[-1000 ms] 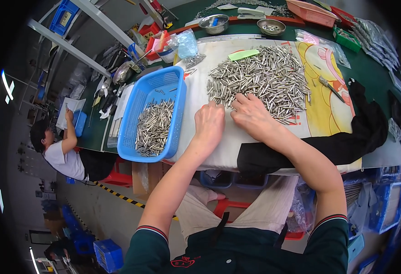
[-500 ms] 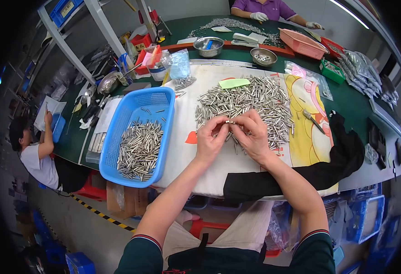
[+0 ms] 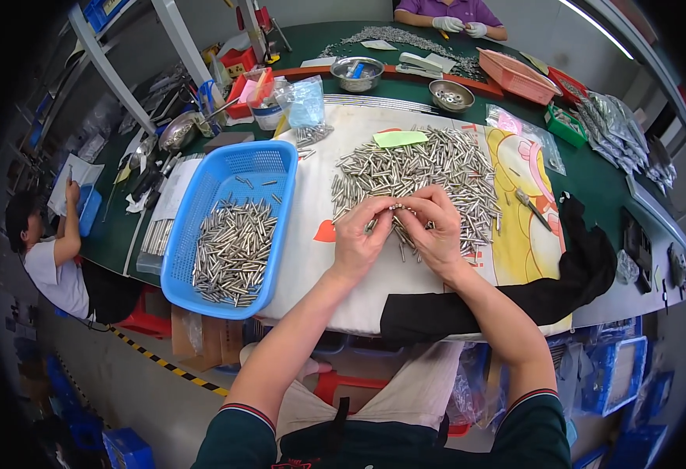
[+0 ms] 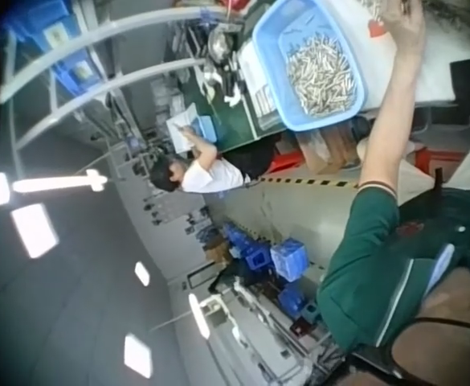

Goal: Sorting and inspecting small metal hardware components at a workbench.

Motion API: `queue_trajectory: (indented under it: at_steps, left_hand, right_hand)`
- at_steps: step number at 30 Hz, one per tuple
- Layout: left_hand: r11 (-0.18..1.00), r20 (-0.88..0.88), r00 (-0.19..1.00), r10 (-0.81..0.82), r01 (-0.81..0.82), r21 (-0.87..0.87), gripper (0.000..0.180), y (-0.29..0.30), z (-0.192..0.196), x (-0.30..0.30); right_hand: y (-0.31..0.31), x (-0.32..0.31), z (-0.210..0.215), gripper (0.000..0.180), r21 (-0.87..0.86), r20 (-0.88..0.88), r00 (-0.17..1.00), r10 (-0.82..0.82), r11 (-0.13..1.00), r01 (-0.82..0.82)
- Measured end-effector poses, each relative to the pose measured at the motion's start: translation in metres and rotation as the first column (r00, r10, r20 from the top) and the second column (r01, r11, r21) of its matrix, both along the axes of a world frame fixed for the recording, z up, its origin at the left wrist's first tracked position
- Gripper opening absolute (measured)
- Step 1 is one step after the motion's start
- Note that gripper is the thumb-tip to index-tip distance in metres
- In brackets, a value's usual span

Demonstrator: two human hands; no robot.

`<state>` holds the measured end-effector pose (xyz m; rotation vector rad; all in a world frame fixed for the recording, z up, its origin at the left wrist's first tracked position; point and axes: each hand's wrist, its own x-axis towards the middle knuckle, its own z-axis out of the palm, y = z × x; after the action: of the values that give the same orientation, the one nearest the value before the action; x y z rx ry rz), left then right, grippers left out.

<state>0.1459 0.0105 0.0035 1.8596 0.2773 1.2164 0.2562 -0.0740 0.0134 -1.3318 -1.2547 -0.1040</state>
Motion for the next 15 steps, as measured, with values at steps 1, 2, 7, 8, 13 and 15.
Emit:
queue_trajectory:
  at_steps: [1, 2, 7, 8, 13, 15]
  left_hand:
    - [1.0, 0.001, 1.0, 0.002, -0.002, 0.002, 0.017, 0.0, -0.002, -0.001]
    - [1.0, -0.018, 1.0, 0.006, -0.007, -0.015, 0.017, 0.001, -0.006, -0.002]
    - [0.813, 0.098, 0.96, -0.261, 0.273, -0.514, 0.016, 0.001, -0.003, -0.005]
    - [0.751, 0.068, 0.947, -0.313, 0.29, -0.593, 0.016, 0.002, 0.002, -0.006]
    - [0.587, 0.064, 0.915, -0.399, 0.309, -0.748, 0.016, 0.008, 0.001, -0.009]
    - [0.557, 0.064, 0.911, -0.409, 0.304, -0.773, 0.016, 0.009, 0.003, -0.009]
  right_hand:
    - [0.0, -0.001, 0.001, 0.018, 0.002, 0.001, 1.0, 0.002, 1.0, -0.002]
    - [0.0, -0.003, 0.002, 0.015, -0.018, -0.029, 1.0, 0.009, 1.0, -0.01]
    - [-0.003, 0.001, 0.003, 0.006, -0.225, -0.207, 0.978, 0.03, 0.971, -0.078]
    - [-0.003, 0.003, 0.002, 0.008, -0.271, -0.282, 0.959, 0.024, 0.957, -0.103]
    - [-0.003, 0.01, 0.006, 0.013, -0.409, -0.476, 0.878, 0.042, 0.874, -0.264]
    - [-0.003, 0.014, 0.006, 0.015, -0.444, -0.469, 0.882, 0.036, 0.854, -0.271]
